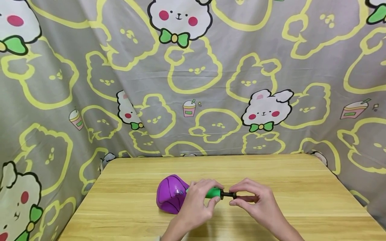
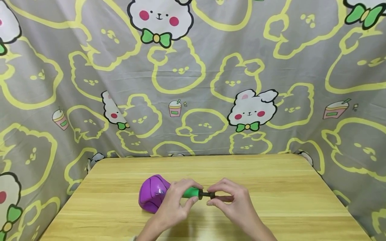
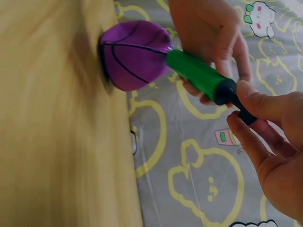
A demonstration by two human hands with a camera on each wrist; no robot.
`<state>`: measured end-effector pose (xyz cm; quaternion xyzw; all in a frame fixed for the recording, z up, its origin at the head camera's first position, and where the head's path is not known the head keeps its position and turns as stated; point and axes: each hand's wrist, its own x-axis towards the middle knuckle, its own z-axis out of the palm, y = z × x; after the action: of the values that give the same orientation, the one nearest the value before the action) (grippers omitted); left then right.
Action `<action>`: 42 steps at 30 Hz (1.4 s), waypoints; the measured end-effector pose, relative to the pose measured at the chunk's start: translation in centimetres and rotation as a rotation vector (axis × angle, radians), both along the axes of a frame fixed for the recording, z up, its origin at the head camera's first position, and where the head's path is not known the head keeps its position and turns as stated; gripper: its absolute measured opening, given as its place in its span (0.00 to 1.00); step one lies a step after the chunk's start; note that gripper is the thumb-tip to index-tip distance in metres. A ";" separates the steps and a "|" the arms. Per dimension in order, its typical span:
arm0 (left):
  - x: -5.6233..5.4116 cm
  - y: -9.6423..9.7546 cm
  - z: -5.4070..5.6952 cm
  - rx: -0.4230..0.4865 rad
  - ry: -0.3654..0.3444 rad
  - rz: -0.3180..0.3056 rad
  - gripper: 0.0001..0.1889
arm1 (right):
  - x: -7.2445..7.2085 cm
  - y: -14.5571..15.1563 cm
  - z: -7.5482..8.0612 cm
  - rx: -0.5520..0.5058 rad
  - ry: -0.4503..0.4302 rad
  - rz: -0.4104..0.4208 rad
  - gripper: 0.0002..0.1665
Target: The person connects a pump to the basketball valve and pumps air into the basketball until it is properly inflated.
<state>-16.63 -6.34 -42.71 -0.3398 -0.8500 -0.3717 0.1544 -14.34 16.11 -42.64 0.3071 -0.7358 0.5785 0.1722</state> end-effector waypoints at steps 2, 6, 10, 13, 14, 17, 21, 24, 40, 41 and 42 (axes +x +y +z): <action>0.1 0.3 -0.1 -0.007 0.010 0.004 0.16 | 0.0 -0.3 -0.4 -0.010 0.033 -0.006 0.20; 0.2 0.7 -0.3 -0.023 0.017 0.017 0.16 | 0.0 -0.4 -0.9 -0.010 0.039 -0.037 0.20; 0.1 0.9 -0.2 -0.033 0.021 0.020 0.15 | 0.1 -0.2 -0.8 0.026 -0.012 -0.061 0.19; 0.0 1.0 -0.3 -0.043 0.029 0.010 0.15 | 0.2 0.2 -0.5 0.052 -0.023 -0.054 0.18; -0.1 1.0 -0.2 -0.043 0.030 0.003 0.14 | 0.3 0.4 -0.4 0.056 -0.031 -0.046 0.18; -0.2 1.1 -0.2 -0.043 0.024 -0.022 0.14 | 0.4 0.7 -0.2 0.055 -0.017 -0.017 0.19; -0.5 0.8 -0.2 -0.052 0.029 -0.041 0.14 | 0.4 1.0 -0.2 0.046 -0.003 0.000 0.20; -0.7 0.4 -0.1 -0.056 0.053 -0.033 0.14 | 0.4 1.2 -0.2 0.042 -0.003 0.000 0.20; -1.3 -2.0 0.3 -0.031 0.036 0.070 0.17 | -0.2 3.3 2.1 0.050 -0.044 0.050 0.18; -1.3 -2.2 0.4 -0.026 0.031 0.073 0.17 | -0.2 3.5 2.3 0.047 -0.054 0.051 0.18; -1.3 -2.3 0.5 -0.021 0.022 0.079 0.17 | -0.2 3.6 2.5 0.044 -0.058 0.053 0.18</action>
<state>-17.97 -8.63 -42.20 -0.3118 -0.8648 -0.3526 0.1749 -14.55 19.75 -40.11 0.3133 -0.7446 0.5753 0.1284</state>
